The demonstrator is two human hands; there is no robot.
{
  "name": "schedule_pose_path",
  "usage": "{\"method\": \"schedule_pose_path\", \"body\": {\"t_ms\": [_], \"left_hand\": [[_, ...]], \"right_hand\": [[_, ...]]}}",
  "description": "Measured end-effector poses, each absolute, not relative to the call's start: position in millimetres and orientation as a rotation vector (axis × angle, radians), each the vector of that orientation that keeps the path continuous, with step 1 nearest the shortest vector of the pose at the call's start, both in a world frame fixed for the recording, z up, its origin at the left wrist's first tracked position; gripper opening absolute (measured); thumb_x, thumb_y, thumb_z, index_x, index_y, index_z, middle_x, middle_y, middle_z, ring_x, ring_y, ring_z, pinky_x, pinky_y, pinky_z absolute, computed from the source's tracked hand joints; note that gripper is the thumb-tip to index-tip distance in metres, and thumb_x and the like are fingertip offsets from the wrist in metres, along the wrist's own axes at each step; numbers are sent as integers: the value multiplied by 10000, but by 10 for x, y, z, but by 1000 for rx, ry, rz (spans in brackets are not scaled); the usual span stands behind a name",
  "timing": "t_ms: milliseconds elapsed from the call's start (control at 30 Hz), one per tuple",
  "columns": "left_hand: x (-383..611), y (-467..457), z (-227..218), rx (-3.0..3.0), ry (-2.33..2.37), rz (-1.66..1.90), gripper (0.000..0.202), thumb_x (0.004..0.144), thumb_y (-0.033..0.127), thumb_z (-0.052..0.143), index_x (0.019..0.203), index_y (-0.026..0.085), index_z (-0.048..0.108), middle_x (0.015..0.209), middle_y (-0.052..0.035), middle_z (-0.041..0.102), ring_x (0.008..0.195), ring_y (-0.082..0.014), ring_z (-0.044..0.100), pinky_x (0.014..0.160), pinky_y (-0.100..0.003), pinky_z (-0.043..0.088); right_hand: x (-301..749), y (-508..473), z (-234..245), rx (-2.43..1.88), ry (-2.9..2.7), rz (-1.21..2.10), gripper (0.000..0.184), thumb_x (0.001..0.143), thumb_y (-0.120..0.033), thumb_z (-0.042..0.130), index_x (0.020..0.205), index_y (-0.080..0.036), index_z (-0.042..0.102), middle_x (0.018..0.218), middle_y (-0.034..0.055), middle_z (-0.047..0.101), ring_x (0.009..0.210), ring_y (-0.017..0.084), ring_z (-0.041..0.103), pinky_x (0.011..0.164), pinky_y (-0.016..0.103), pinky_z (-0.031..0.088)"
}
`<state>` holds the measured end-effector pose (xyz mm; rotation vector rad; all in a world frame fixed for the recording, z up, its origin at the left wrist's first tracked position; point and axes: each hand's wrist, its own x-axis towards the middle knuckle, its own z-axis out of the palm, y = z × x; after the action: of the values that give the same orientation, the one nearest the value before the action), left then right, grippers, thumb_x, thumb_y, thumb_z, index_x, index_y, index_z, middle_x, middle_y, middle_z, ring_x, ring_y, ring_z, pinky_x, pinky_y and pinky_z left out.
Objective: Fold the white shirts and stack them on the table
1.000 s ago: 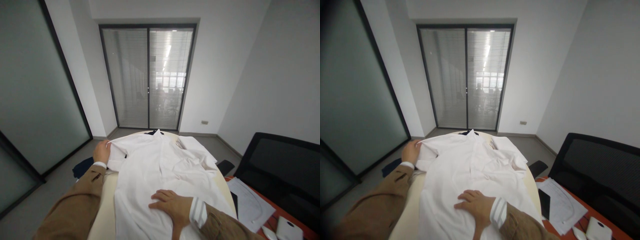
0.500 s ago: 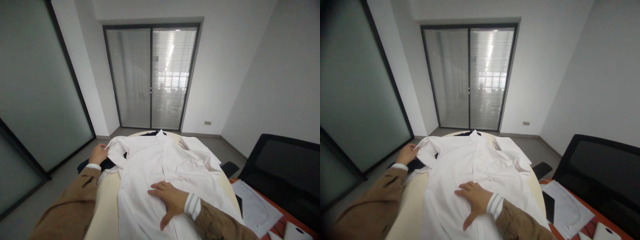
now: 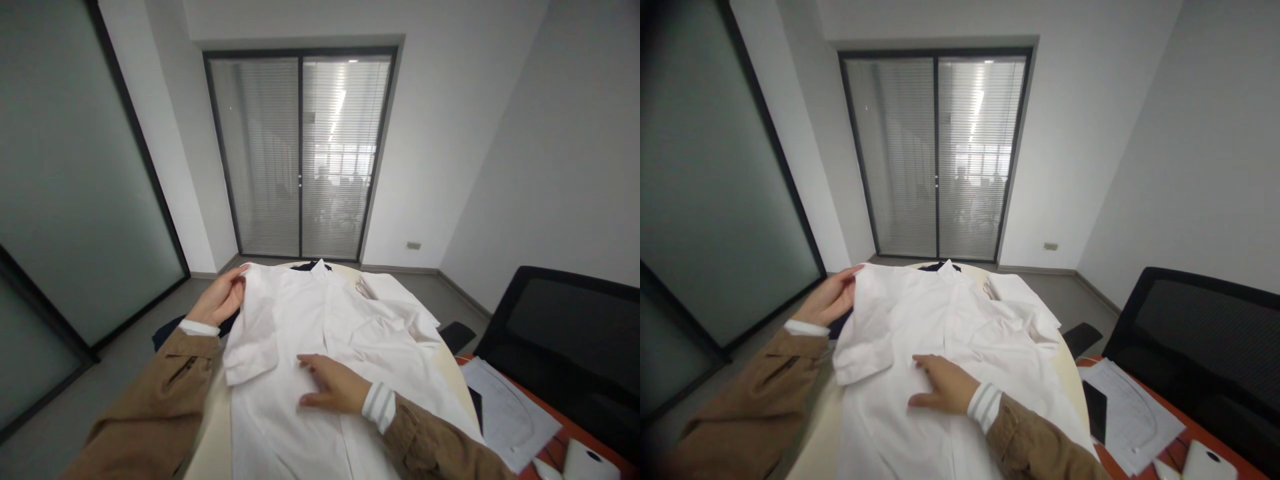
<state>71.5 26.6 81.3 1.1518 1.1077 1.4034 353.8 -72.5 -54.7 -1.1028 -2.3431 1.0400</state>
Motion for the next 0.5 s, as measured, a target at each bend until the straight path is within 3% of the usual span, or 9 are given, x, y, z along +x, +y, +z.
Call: {"method": "schedule_pose_path", "body": {"t_ms": [100,200,300,400,467,500], "left_hand": [[1075,194,725,1073,757,1285,152,900,193,558,1015,141,642,946,-62,714,847,-150,694,813,-260,582],[1329,176,532,1098,721,1218,278,885,311,609,1125,171,607,1000,-71,701,791,-149,695,720,-262,583],[1383,254,245,1189,1040,1284,370,883,408,573,1168,171,578,959,-82,691,664,-157,678,614,-295,567],[1236,382,-118,1426,1504,1517,265,875,279,493,1065,151,625,1021,-111,687,853,-202,684,783,-353,565],[1093,440,-378,1481,1623,1563,298,795,155,533,1074,149,635,1178,-135,640,1091,-241,618,1001,-397,467],[1027,452,-505,1610,1719,1516,334,786,137,528,1104,147,630,1198,-139,630,1114,-248,604,1025,-403,445]], "right_hand": [[3413,-652,-512,-1061,-2055,1186,943,714,-578,761,1481,-229,337,1417,140,498,1197,268,544,1021,421,438],[3353,-575,-449,-904,-1877,1226,725,767,-558,723,1348,-194,489,1347,118,566,1242,266,518,1081,425,385],[3449,-533,-393,-895,-1705,1395,584,764,-577,705,1161,-162,600,1131,87,682,1078,263,615,974,420,469],[3728,-517,-349,-991,-1537,1579,559,690,-573,749,1041,-156,621,937,56,714,858,232,663,817,385,528],[3983,-499,-312,-1086,-1480,1626,528,637,-546,779,958,-156,628,868,51,711,785,216,665,772,359,533],[4116,-484,-291,-1141,-1476,1642,511,637,-547,772,931,-153,631,857,57,708,780,213,667,763,349,533]]}}
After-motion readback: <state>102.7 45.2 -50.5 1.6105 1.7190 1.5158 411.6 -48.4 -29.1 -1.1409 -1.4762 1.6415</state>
